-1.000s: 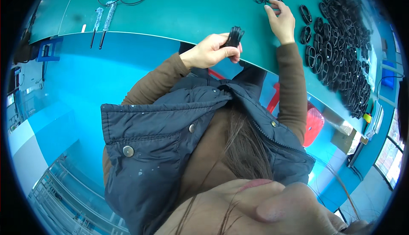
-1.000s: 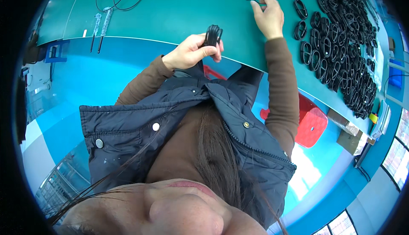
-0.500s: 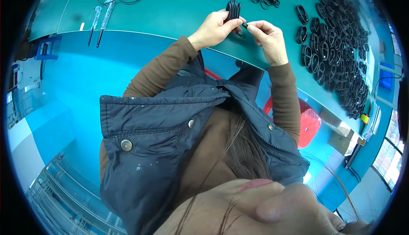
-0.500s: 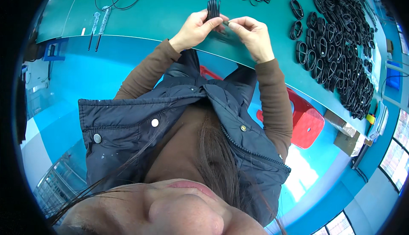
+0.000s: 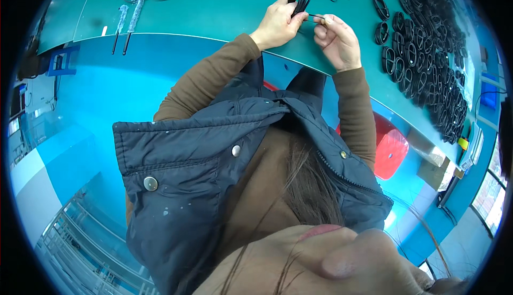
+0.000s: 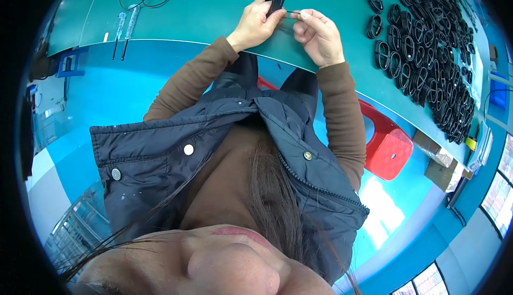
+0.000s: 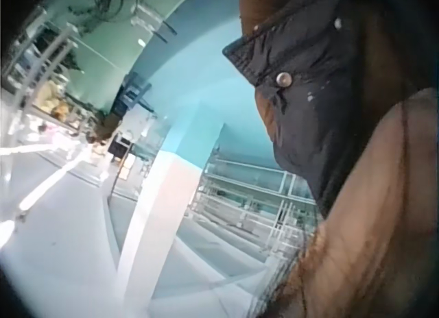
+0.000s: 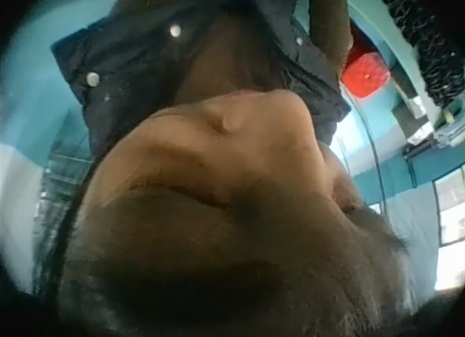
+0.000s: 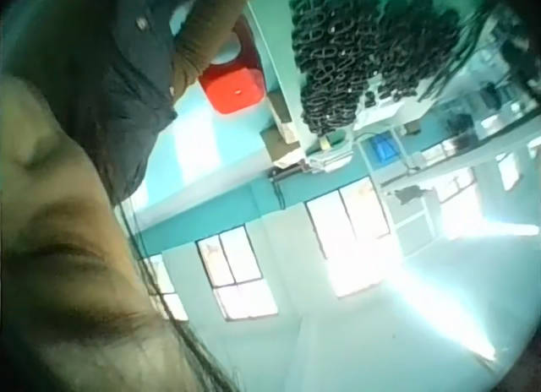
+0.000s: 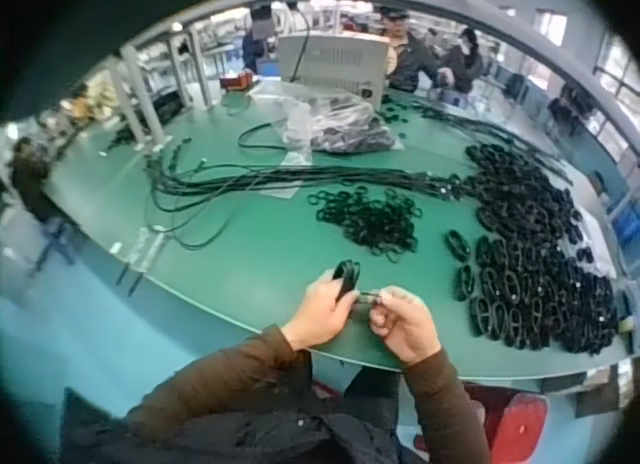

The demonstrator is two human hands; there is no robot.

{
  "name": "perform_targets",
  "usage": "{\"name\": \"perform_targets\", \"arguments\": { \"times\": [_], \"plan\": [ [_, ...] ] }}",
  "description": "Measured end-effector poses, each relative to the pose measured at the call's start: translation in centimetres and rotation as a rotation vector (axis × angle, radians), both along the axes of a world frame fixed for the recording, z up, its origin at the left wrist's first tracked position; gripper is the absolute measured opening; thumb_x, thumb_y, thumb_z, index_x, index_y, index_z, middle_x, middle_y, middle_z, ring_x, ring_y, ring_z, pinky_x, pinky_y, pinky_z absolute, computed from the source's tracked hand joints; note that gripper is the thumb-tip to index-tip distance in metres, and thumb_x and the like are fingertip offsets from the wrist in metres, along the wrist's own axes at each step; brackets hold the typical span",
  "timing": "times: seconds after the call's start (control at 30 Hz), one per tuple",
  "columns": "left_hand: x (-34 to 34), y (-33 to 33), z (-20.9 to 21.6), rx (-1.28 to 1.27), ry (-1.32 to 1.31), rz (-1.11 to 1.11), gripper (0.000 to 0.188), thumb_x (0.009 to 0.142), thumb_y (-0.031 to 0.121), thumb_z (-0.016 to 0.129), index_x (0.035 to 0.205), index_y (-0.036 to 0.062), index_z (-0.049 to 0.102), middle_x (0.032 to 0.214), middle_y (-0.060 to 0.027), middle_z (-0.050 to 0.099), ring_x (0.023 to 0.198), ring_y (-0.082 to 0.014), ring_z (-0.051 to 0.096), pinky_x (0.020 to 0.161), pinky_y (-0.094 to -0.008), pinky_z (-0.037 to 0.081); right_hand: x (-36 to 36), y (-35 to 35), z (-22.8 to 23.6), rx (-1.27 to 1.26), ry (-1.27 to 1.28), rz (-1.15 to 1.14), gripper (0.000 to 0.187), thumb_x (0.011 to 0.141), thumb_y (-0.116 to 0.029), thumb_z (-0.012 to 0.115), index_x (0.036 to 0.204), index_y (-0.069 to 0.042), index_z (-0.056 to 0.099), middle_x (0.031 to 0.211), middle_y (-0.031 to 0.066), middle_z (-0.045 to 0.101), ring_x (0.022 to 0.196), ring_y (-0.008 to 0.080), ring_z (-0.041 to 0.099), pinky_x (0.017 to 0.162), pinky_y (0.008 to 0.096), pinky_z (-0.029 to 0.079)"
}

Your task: The person coils individual cables by hand, secures each coiled cable with a rubber band, and places the bundled cables into a pile on the table.

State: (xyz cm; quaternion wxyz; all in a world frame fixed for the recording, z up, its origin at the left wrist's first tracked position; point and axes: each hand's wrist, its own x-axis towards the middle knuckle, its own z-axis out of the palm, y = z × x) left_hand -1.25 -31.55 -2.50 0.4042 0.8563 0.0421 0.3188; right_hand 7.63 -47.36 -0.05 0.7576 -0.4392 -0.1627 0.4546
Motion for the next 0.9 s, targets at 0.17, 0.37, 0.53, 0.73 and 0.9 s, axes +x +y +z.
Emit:
{"name": "perform_targets", "arguments": {
  "times": [0.17,0.37,0.53,0.73,0.9],
  "plan": [
    [-0.9,0.4,0.3,-0.062,0.023,-0.1,0.015,0.086,0.014,0.061,0.079,0.001,0.065,0.079,-0.0118,0.058,0.059,-0.0242,0.054,0.053,-0.032,0.044,0.0,-1.5,0.2,0.128,0.053,0.218,0.025,0.091,-0.011,0.061,0.115,-0.003,0.061,0.076,0.0071,0.063,0.059,0.007,0.051,0.052,0.0191,0.042],
    [-3.3,0.8,1.9,-0.284,0.224,-0.258,0.015,0.087,0.013,0.059,0.081,0.0008,0.066,0.081,-0.0114,0.06,0.061,-0.0227,0.057,0.055,-0.0306,0.046,-0.2,-2.7,4.1,-0.493,-0.7,0.27,0.037,0.088,-0.013,0.064,0.124,-0.006,0.057,0.087,0.0112,0.066,0.064,0.0131,0.058,0.054,0.0232,0.047],
    [-2.6,0.0,2.4,0.047,0.33,-0.442,0.018,0.088,0.015,0.059,0.081,0.0001,0.066,0.082,-0.0109,0.062,0.064,-0.0195,0.059,0.058,-0.0296,0.048,-0.2,-0.9,6.4,-0.491,-1.636,0.26,0.046,0.084,-0.015,0.068,0.127,-0.007,0.054,0.092,0.0124,0.067,0.073,0.0196,0.065,0.058,0.024,0.051],
    [-3.4,-0.4,2.9,-0.254,0.303,-0.685,0.02,0.091,0.016,0.058,0.081,-0.0012,0.064,0.082,-0.0109,0.063,0.068,-0.017,0.061,0.064,-0.0284,0.052,1.4,0.8,7.4,-0.535,-1.395,0.633,0.058,0.084,-0.018,0.069,0.137,-0.009,0.046,0.094,0.0153,0.066,0.079,0.0209,0.064,0.066,0.0251,0.054],
    [-4.7,0.1,5.5,-1.045,0.218,-0.76,0.014,0.096,0.008,0.05,0.098,-0.0008,0.061,0.083,-0.0101,0.061,0.074,-0.0179,0.06,0.068,-0.0287,0.052,0.9,-2.2,3.9,-0.027,-0.134,0.438,0.047,0.087,-0.019,0.067,0.128,-0.005,0.05,0.099,0.0157,0.067,0.083,0.027,0.068,0.067,0.0299,0.055]
  ]
}}
